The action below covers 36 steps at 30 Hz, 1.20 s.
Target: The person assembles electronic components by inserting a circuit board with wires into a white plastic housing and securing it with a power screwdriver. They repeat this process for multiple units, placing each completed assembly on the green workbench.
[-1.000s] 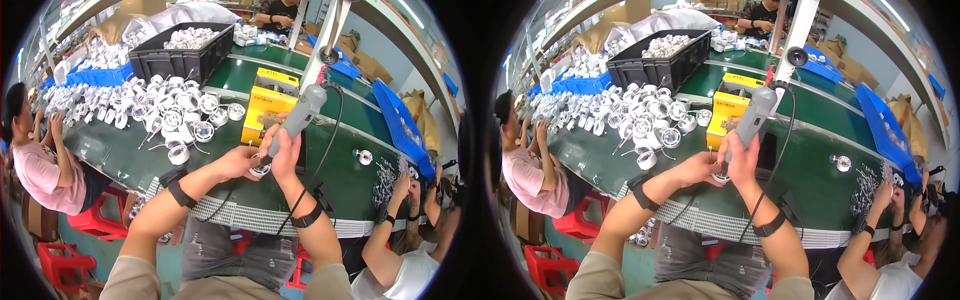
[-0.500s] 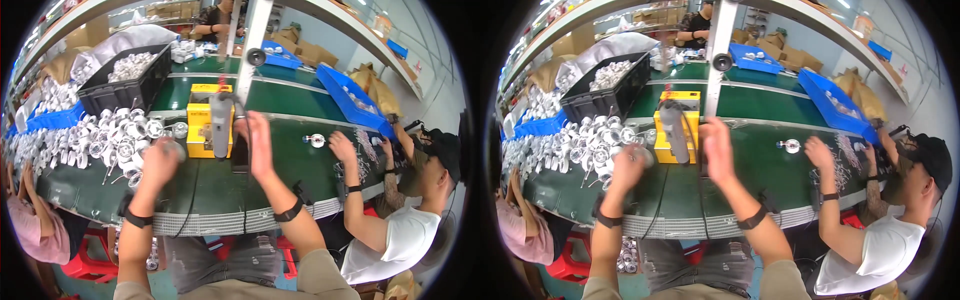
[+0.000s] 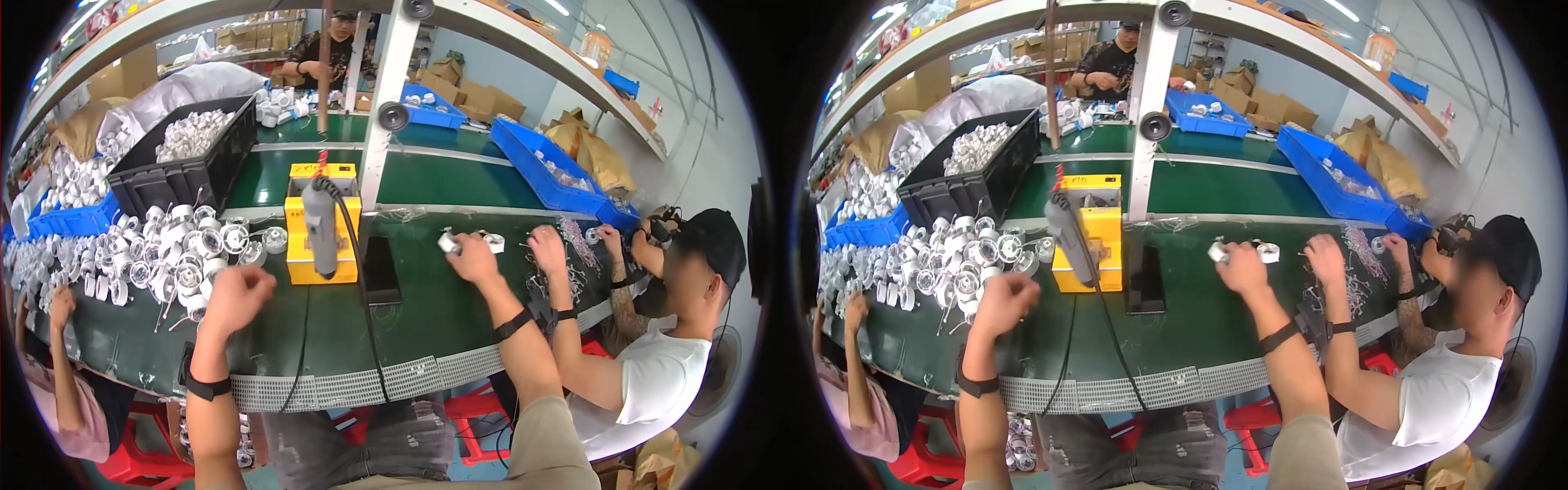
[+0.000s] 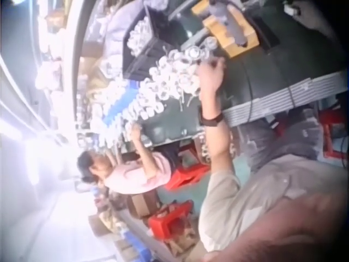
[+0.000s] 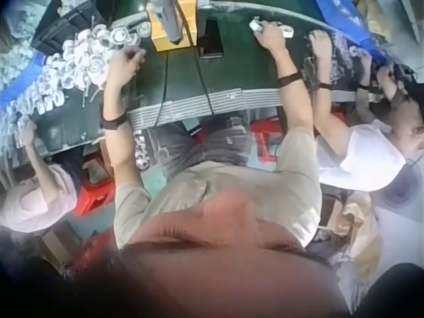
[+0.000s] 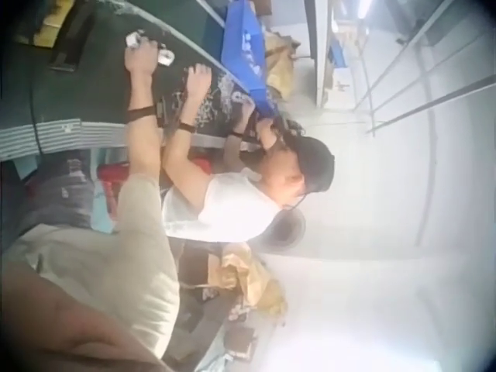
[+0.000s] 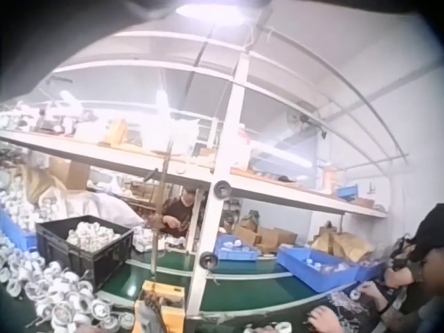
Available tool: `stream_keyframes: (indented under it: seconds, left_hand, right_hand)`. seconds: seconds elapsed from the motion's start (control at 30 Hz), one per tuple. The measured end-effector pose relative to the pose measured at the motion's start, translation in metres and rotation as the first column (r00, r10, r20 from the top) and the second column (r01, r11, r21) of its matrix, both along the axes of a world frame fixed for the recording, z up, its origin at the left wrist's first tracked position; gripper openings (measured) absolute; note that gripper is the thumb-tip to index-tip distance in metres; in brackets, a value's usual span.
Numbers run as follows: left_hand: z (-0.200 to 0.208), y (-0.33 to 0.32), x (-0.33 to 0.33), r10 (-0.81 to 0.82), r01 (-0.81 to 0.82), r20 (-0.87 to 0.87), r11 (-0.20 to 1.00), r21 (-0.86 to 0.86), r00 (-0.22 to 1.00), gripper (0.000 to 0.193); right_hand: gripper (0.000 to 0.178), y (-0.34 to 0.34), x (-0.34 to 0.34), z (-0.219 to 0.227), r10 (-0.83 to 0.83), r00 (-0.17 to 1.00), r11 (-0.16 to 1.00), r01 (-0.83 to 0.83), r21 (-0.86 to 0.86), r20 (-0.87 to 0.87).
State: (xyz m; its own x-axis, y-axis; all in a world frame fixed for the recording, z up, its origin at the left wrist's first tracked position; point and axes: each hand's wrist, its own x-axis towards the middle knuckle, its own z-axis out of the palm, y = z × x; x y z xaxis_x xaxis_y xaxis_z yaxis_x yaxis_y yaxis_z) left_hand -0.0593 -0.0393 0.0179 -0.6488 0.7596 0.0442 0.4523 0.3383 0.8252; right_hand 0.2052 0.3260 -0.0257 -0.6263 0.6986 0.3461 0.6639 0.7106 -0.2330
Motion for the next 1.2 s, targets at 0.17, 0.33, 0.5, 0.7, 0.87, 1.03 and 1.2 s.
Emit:
stream_keyframes:
  seconds: [0.17,0.33,0.5,0.7,0.87,1.03,1.2]
  left_hand:
    - [-0.006,0.015,0.032,-0.439,0.447,0.15,0.894,-0.022,0.886,0.027]
    - [-0.036,0.034,0.071,-0.592,0.384,0.398,0.783,0.489,0.701,0.063]
    - [-0.034,0.036,0.074,-0.536,0.219,0.419,0.769,0.6,0.733,0.055]
    - [-0.013,0.03,0.06,-0.634,0.243,0.405,0.689,0.682,0.659,0.063]
    - [-0.017,0.022,0.054,-0.695,0.221,0.494,0.67,0.709,0.521,0.06]
    - [-0.023,0.03,0.055,-0.689,0.146,0.523,0.664,0.734,0.502,0.059]
    - [-0.017,0.024,0.052,-0.636,0.063,0.555,0.686,0.725,0.535,0.059]
  right_hand:
    - [0.023,-0.091,-0.017,0.011,0.121,0.956,0.98,-0.072,0.187,-0.267]
    - [0.024,-0.171,-0.042,0.037,0.553,0.768,0.785,-0.349,0.512,-0.324]
    - [0.036,-0.197,-0.068,0.041,0.717,0.596,0.687,-0.519,0.508,-0.361]
    - [0.065,-0.171,-0.059,0.022,0.685,0.569,0.717,-0.635,0.287,-0.455]
    - [0.046,-0.175,-0.065,0.022,0.73,0.448,0.634,-0.725,0.268,-0.516]
    - [0.019,-0.172,-0.056,0.02,0.591,0.452,0.637,-0.769,0.043,-0.668]
    - [0.015,-0.176,-0.065,0.027,0.571,0.325,0.613,-0.779,0.128,-0.754]
